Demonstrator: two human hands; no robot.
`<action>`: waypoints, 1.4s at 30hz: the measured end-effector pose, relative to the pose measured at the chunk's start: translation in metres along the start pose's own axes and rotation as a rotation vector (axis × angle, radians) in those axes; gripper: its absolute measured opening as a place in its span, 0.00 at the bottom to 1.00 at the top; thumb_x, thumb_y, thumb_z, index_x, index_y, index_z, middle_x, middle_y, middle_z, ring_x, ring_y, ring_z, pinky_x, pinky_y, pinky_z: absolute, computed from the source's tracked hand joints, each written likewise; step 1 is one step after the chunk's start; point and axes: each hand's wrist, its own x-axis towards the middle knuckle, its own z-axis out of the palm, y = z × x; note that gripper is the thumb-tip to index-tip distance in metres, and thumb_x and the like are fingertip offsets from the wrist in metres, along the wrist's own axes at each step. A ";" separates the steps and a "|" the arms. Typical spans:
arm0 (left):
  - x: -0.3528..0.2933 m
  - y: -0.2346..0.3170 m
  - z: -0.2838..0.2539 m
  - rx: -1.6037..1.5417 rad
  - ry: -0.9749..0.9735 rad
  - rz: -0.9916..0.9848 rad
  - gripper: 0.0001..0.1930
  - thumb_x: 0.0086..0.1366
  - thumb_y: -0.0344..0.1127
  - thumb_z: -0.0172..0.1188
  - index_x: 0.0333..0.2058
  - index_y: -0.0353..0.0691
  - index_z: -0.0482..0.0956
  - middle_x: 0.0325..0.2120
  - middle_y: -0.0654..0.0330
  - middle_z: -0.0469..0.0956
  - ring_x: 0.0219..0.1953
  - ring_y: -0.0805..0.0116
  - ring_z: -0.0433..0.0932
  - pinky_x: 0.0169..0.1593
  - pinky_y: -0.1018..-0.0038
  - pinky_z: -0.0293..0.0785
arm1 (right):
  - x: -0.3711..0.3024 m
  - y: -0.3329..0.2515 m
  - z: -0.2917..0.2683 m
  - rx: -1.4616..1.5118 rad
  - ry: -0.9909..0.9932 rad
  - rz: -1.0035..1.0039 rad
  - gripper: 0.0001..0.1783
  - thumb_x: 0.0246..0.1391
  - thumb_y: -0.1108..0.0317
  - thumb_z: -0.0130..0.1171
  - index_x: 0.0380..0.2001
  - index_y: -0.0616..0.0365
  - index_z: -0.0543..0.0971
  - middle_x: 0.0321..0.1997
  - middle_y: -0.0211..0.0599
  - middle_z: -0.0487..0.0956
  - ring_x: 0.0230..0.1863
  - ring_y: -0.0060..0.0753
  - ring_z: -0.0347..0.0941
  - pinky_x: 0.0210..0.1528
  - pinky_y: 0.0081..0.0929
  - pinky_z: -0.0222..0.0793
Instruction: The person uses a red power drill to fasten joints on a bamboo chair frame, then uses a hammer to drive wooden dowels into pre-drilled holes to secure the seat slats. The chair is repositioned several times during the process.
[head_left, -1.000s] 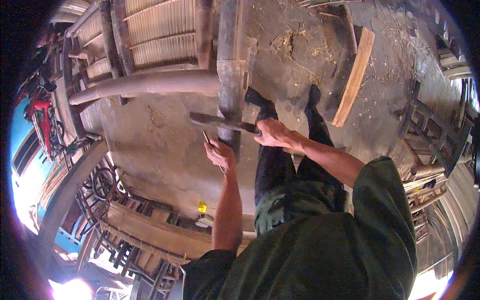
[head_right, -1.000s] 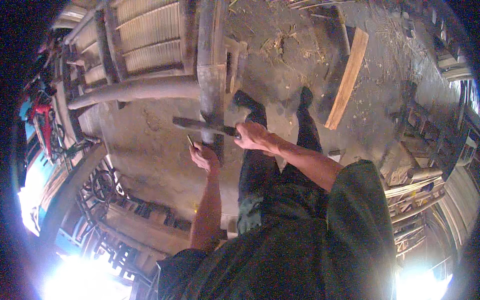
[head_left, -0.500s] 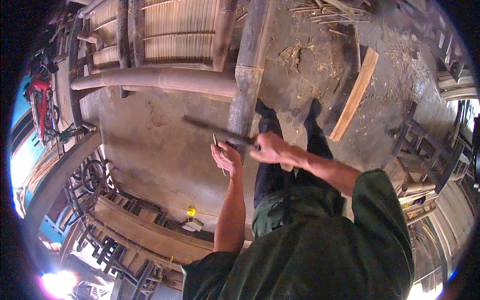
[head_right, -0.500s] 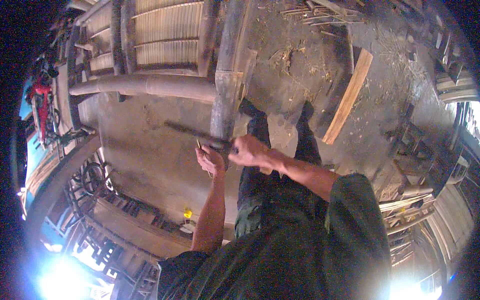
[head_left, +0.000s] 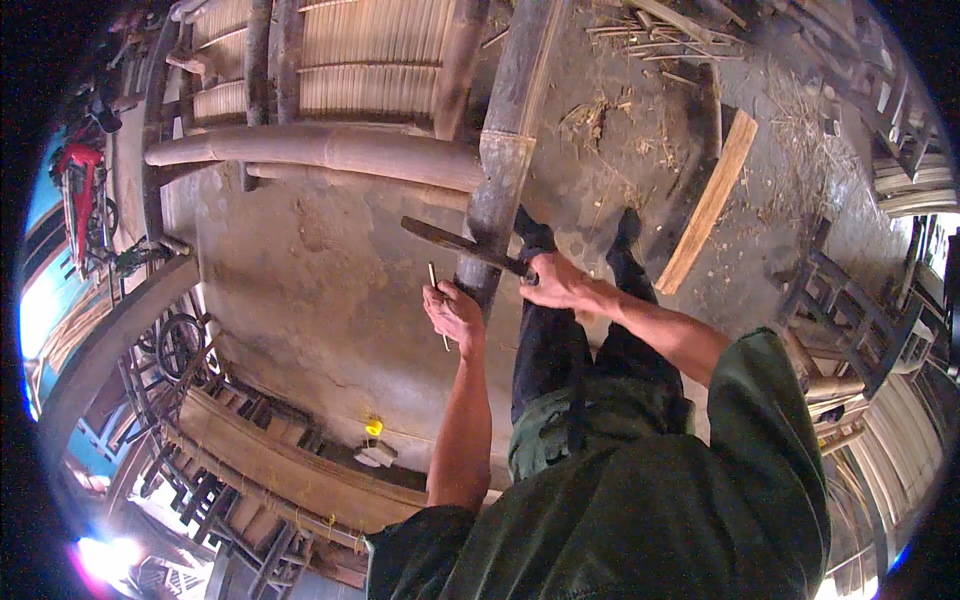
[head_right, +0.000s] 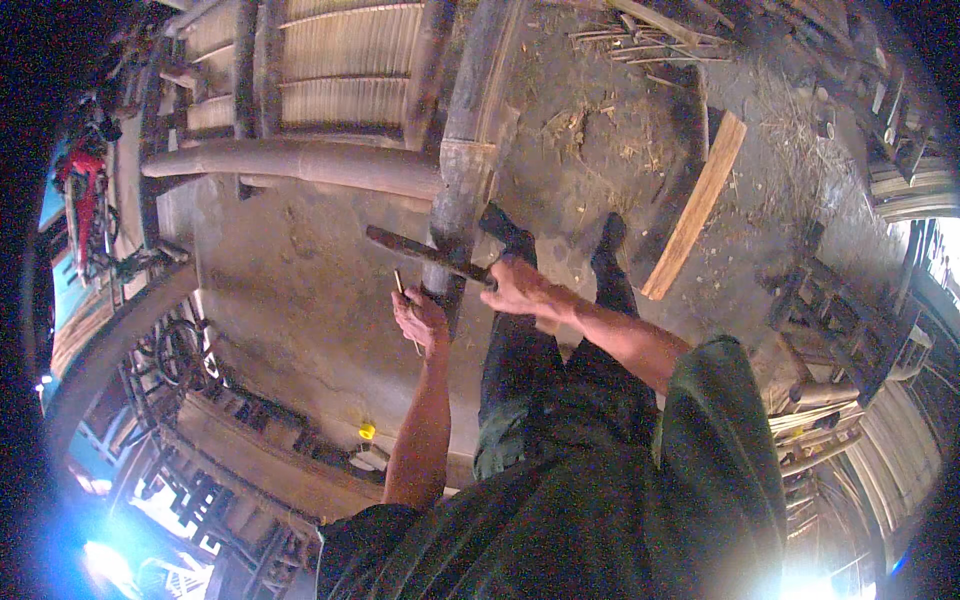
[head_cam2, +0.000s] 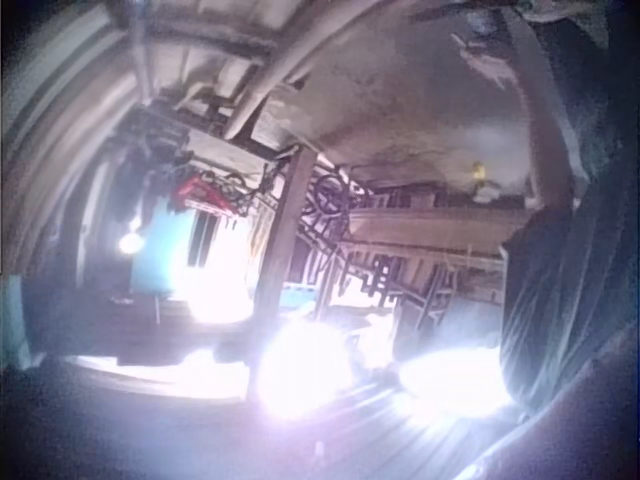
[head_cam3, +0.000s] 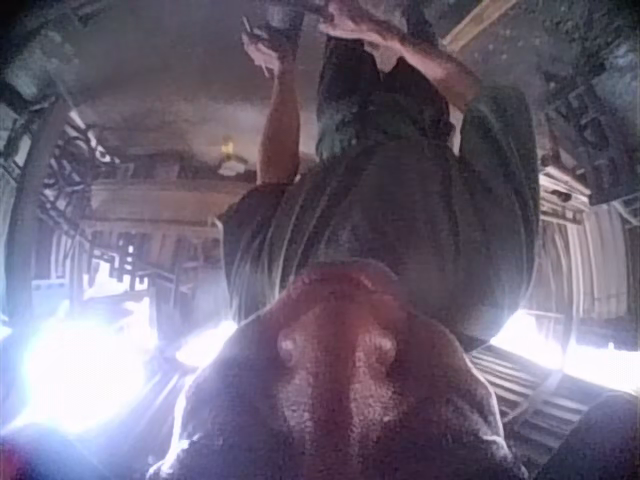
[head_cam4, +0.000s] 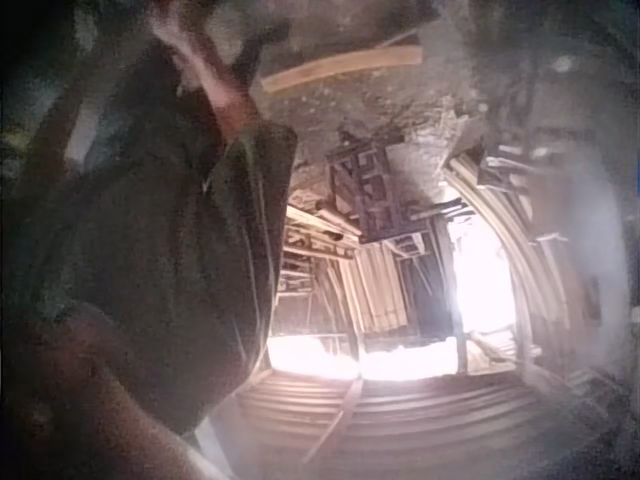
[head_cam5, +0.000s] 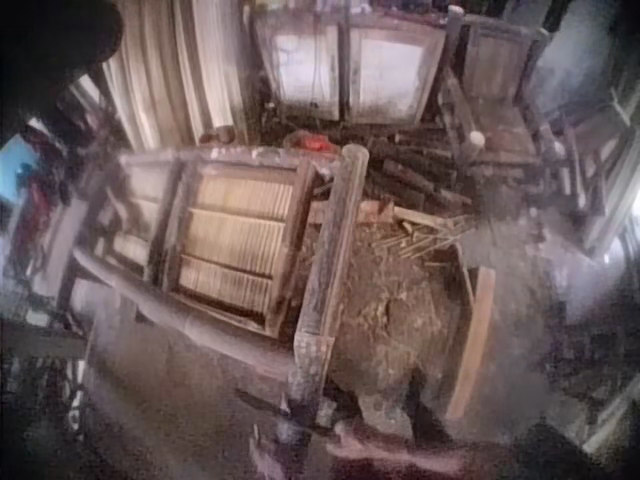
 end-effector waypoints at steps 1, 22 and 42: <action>0.001 -0.005 0.004 -0.014 0.031 0.010 0.19 0.66 0.46 0.43 0.34 0.32 0.72 0.38 0.43 0.74 0.45 0.43 0.70 0.47 0.51 0.64 | -0.003 -0.026 -0.008 0.047 -0.113 0.188 0.20 0.43 0.58 0.62 0.24 0.70 0.75 0.18 0.55 0.75 0.22 0.49 0.76 0.28 0.42 0.71; 0.010 -0.022 0.000 -0.025 -0.052 0.189 0.12 0.63 0.38 0.48 0.30 0.33 0.72 0.32 0.45 0.72 0.37 0.44 0.70 0.42 0.53 0.65 | 0.048 -0.225 -0.162 0.154 0.899 -0.433 0.11 0.51 0.69 0.64 0.36 0.57 0.75 0.26 0.36 0.79 0.25 0.33 0.77 0.28 0.28 0.71; 0.044 0.009 -0.052 -0.291 -0.182 0.733 0.14 0.66 0.43 0.50 0.41 0.39 0.69 0.34 0.50 0.68 0.40 0.48 0.68 0.42 0.56 0.63 | -0.047 -0.093 -0.108 -0.328 1.290 -0.174 0.10 0.44 0.68 0.65 0.31 0.53 0.76 0.39 0.36 0.78 0.49 0.41 0.73 0.52 0.40 0.65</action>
